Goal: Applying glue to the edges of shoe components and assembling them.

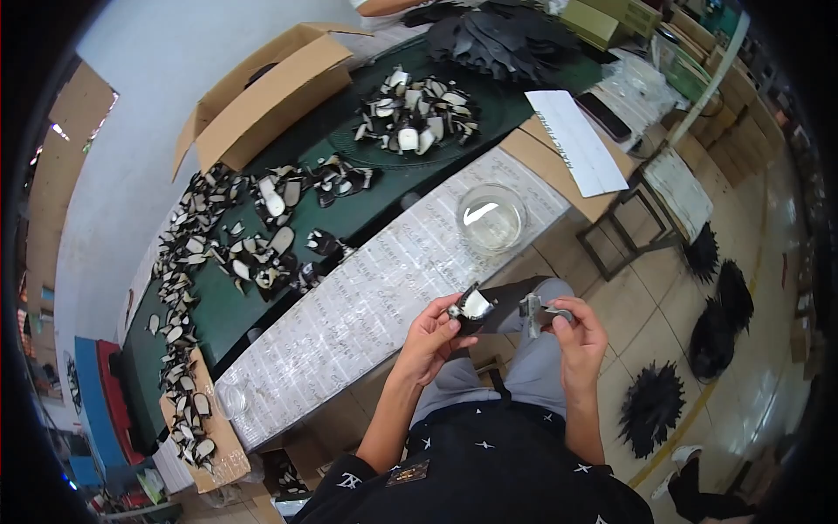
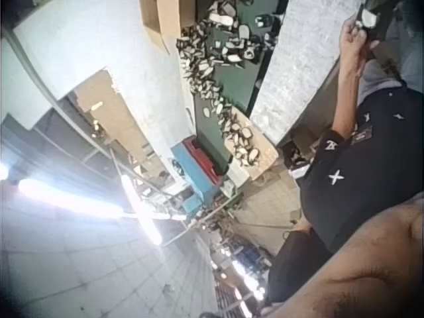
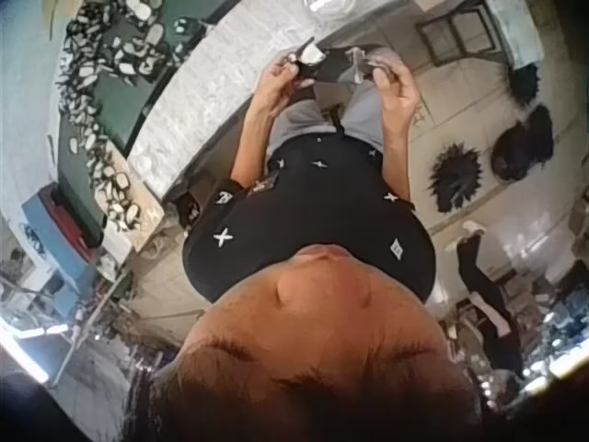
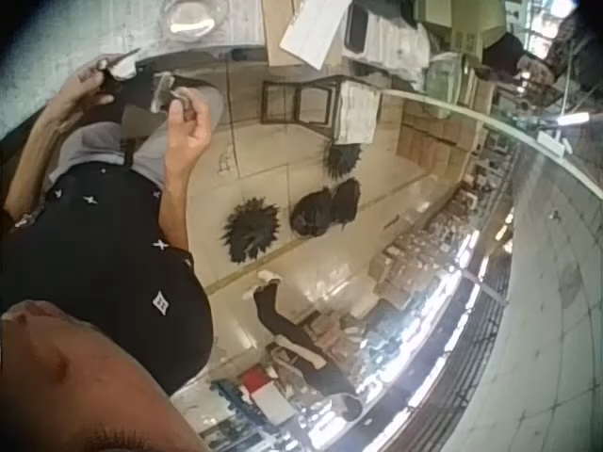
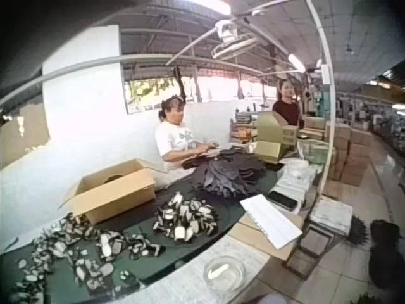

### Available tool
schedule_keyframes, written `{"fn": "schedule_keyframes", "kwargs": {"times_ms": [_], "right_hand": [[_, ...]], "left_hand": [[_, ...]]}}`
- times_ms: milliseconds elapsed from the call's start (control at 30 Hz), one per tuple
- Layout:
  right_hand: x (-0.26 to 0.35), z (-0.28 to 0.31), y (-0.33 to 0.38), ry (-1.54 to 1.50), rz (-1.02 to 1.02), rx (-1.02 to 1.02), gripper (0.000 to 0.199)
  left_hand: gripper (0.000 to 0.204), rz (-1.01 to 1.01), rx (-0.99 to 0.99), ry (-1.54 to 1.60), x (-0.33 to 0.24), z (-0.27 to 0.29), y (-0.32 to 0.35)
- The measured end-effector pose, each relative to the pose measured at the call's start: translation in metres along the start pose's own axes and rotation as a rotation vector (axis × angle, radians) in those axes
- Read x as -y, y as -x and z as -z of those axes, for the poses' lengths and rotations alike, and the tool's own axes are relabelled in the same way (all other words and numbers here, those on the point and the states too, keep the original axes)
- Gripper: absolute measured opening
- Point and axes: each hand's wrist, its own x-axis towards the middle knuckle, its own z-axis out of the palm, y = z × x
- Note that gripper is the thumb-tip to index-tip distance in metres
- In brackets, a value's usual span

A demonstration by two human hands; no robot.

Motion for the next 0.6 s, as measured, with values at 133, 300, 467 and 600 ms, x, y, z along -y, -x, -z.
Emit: {"fn": "schedule_keyframes", "kwargs": {"times_ms": [133, 300, 467, 600], "right_hand": [[0.009, 0.002, 0.010, 0.056, 0.105, 0.016, 0.018], [0.023, -0.009, 0.014, 0.455, 0.227, 0.065, 0.022], [0.018, -0.013, 0.014, 0.676, 0.332, 0.056, 0.025], [0.017, -0.016, 0.015, 0.788, 0.431, 0.095, 0.026]], "left_hand": [[0.043, 0.095, 0.145, 0.056, 0.003, -0.023, -0.002], [0.033, 0.075, 0.099, -0.175, 0.012, -0.011, -0.011], [0.031, 0.033, 0.125, -0.212, 0.012, -0.019, -0.014], [0.030, 0.040, 0.103, -0.224, 0.012, -0.022, -0.012]]}}
